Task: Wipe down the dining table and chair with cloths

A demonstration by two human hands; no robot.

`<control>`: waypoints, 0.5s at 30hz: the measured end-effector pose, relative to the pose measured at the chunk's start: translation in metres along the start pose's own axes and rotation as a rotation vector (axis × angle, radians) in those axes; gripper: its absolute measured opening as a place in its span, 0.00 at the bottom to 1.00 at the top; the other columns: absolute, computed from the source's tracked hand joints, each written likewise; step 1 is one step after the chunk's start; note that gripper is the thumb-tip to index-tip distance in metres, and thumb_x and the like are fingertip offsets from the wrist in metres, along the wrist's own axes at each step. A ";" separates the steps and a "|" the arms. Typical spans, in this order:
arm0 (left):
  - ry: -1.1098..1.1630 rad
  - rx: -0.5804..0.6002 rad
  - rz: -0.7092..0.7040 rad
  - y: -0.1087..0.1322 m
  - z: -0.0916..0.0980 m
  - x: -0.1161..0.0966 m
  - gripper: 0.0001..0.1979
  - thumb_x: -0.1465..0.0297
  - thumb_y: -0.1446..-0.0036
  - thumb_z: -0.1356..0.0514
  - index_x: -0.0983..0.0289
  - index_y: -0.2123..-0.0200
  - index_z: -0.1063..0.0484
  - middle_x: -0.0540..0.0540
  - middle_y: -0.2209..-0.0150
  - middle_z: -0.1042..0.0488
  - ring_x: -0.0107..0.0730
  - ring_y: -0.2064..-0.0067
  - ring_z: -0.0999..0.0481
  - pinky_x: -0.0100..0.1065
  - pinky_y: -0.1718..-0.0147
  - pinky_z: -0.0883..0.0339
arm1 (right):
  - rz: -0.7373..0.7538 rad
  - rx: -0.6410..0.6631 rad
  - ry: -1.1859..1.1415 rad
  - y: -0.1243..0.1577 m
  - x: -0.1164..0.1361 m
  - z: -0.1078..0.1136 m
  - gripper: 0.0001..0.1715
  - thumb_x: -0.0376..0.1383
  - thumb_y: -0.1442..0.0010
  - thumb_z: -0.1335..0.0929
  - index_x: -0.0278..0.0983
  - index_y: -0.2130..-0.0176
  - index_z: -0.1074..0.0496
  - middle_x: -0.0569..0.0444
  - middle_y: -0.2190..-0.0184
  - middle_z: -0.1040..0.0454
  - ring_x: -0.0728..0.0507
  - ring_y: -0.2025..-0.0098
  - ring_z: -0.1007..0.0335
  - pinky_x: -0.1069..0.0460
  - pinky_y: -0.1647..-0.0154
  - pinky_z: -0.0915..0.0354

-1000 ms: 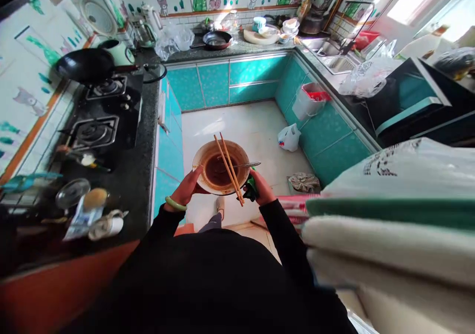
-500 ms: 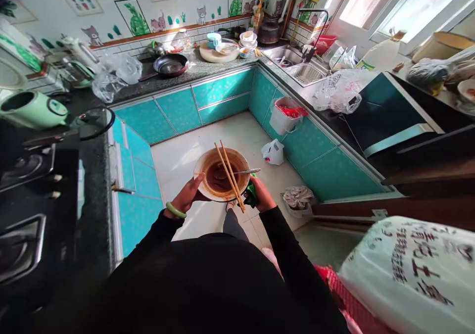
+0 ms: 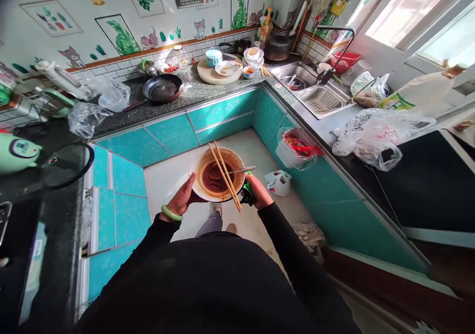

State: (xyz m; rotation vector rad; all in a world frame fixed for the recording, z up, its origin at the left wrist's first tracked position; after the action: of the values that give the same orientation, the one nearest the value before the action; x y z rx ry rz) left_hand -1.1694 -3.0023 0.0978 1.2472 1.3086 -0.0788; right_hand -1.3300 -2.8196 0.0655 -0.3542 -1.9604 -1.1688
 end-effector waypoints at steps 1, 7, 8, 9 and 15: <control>0.001 0.006 0.005 -0.018 -0.003 -0.012 0.27 0.53 0.24 0.45 0.64 0.34 0.27 0.65 0.49 0.15 0.48 0.55 0.11 0.40 0.64 0.14 | -0.002 -0.001 0.004 -0.017 0.012 -0.001 0.23 0.54 0.41 0.24 0.41 0.61 0.30 0.60 0.74 0.28 0.51 0.77 0.33 0.58 0.80 0.33; -0.025 0.091 0.030 -0.131 -0.031 -0.089 0.31 0.49 0.23 0.50 0.62 0.30 0.30 0.64 0.53 0.13 0.47 0.55 0.11 0.38 0.63 0.15 | -0.001 -0.096 -0.051 -0.104 0.085 0.006 0.24 0.55 0.43 0.23 0.40 0.63 0.30 0.60 0.76 0.29 0.51 0.79 0.34 0.58 0.84 0.39; -0.035 0.108 0.039 -0.148 -0.038 -0.102 0.32 0.48 0.24 0.50 0.62 0.30 0.31 0.64 0.53 0.13 0.47 0.55 0.11 0.38 0.62 0.14 | -0.002 -0.109 -0.067 -0.116 0.096 0.008 0.24 0.55 0.43 0.24 0.40 0.63 0.30 0.60 0.76 0.29 0.51 0.79 0.34 0.58 0.84 0.39; -0.049 0.127 0.046 -0.165 -0.046 -0.116 0.32 0.47 0.24 0.49 0.61 0.30 0.30 0.64 0.53 0.13 0.48 0.54 0.12 0.39 0.61 0.14 | 0.005 -0.121 -0.087 -0.128 0.108 0.011 0.24 0.55 0.42 0.24 0.40 0.63 0.30 0.59 0.76 0.28 0.50 0.78 0.33 0.57 0.83 0.39; -0.158 0.224 0.089 -0.258 -0.112 -0.181 0.28 0.50 0.25 0.47 0.62 0.37 0.23 0.64 0.47 0.15 0.52 0.51 0.12 0.44 0.61 0.14 | 0.061 -0.204 -0.206 -0.197 0.171 0.051 0.22 0.53 0.41 0.24 0.40 0.62 0.27 0.58 0.72 0.24 0.49 0.76 0.31 0.55 0.77 0.31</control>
State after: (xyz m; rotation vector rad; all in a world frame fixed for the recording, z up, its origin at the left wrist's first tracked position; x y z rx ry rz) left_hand -1.4774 -3.1331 0.0953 1.4575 1.1286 -0.2609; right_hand -1.5800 -2.9089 0.0632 -0.6593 -1.9926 -1.3409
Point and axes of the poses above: each hand's wrist, its own y-axis away from the middle knuckle, its own z-axis out of the back of the hand, x = y × z, the point moved 7 cm from there along -y, towards the middle knuckle
